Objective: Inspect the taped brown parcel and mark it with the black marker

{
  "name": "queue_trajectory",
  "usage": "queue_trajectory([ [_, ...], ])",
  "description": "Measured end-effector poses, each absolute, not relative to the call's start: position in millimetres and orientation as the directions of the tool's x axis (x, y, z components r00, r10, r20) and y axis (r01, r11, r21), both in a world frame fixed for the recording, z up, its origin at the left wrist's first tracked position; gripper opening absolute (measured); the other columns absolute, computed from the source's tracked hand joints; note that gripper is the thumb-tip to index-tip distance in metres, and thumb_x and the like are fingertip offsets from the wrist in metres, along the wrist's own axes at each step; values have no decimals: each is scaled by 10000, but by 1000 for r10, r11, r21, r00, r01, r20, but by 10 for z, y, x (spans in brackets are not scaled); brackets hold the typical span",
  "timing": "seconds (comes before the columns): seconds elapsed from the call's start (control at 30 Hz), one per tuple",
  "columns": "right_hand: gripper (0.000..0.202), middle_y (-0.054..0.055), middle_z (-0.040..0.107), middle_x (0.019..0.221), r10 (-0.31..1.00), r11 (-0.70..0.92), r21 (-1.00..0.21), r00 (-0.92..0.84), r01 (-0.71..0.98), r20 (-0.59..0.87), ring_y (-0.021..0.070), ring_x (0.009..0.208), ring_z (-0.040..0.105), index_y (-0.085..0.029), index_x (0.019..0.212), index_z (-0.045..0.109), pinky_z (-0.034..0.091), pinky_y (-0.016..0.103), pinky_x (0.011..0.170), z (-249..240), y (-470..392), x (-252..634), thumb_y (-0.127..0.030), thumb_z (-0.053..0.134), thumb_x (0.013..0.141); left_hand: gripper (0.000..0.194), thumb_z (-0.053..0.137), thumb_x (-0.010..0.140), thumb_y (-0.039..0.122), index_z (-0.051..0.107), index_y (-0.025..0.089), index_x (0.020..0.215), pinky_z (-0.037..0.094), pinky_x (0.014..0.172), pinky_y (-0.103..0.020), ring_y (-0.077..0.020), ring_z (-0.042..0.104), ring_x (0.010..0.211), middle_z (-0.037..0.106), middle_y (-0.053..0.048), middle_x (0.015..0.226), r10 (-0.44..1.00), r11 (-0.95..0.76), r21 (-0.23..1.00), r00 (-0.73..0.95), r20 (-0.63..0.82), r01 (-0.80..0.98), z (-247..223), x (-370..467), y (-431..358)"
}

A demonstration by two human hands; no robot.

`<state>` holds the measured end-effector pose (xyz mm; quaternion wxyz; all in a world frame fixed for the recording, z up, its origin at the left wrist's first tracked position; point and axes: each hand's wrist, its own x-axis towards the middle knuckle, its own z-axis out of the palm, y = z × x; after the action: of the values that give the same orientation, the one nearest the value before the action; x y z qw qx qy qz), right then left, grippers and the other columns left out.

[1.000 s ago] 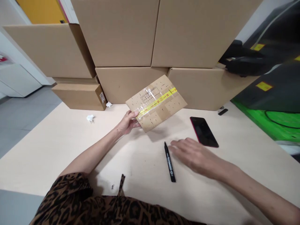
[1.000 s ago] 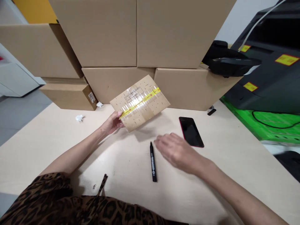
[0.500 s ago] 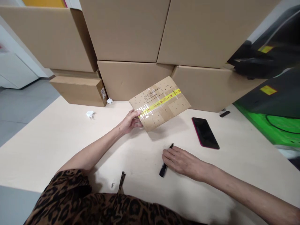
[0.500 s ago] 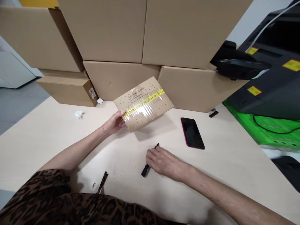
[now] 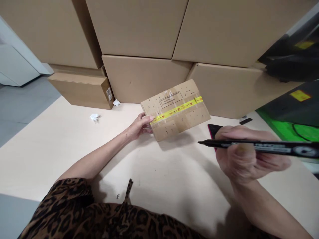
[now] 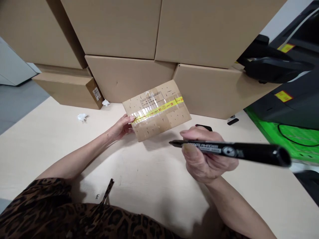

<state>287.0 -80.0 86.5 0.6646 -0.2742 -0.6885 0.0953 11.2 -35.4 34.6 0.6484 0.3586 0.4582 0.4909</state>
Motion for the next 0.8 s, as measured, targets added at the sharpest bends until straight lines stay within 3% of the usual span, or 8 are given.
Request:
queue_trajectory([
  [0.1,260,0,681,715,545,793,-565,148,228,825,184,492,593,-310,951,792,438,367,409,903,-831,2696,-563,802,1011,967,1037,513,613,633,213,1296,549,708,-312,-181,678,861,747,-87,1156,962,272,919,95,-256,-283,344,103,-365],
  [0.2,291,17,744,838,683,705,-678,61,209,728,200,579,669,-314,944,709,536,379,474,861,-870,2620,-560,862,966,1014,1027,534,624,606,207,1355,569,761,-353,-224,718,938,748,-141,1280,959,281,923,108,-261,-262,344,102,-374],
  [0.3,346,9,775,873,757,642,-744,-1,184,653,162,564,667,-296,934,637,553,332,488,776,-873,2621,-541,881,948,1046,1024,547,613,568,218,1402,576,793,-366,-283,749,1052,739,-168,1361,959,281,926,97,-265,-251,358,110,-389],
  [0.43,173,-1,796,799,793,602,-758,-77,252,605,157,559,691,-268,992,755,577,304,514,704,-833,2629,-425,826,987,1074,1016,537,626,520,229,1403,581,818,-384,-364,745,1199,741,-183,1377,959,284,930,86,-271,-231,384,139,-411],
  [0.6,58,8,863,920,765,644,-714,-223,275,604,184,748,814,-271,1023,809,673,312,709,698,-802,2564,-254,782,975,1140,991,515,640,473,215,1438,581,837,-400,-403,708,1307,727,-190,1401,961,276,941,72,-267,-195,421,178,-427],
  [0.8,100,-63,715,683,778,625,-678,-234,388,583,123,503,628,-279,910,683,553,243,515,672,-845,2497,-247,771,945,1090,990,528,625,479,220,1402,583,837,-406,-423,698,1339,725,-188,1402,962,272,942,55,-266,-198,455,198,-460],
])
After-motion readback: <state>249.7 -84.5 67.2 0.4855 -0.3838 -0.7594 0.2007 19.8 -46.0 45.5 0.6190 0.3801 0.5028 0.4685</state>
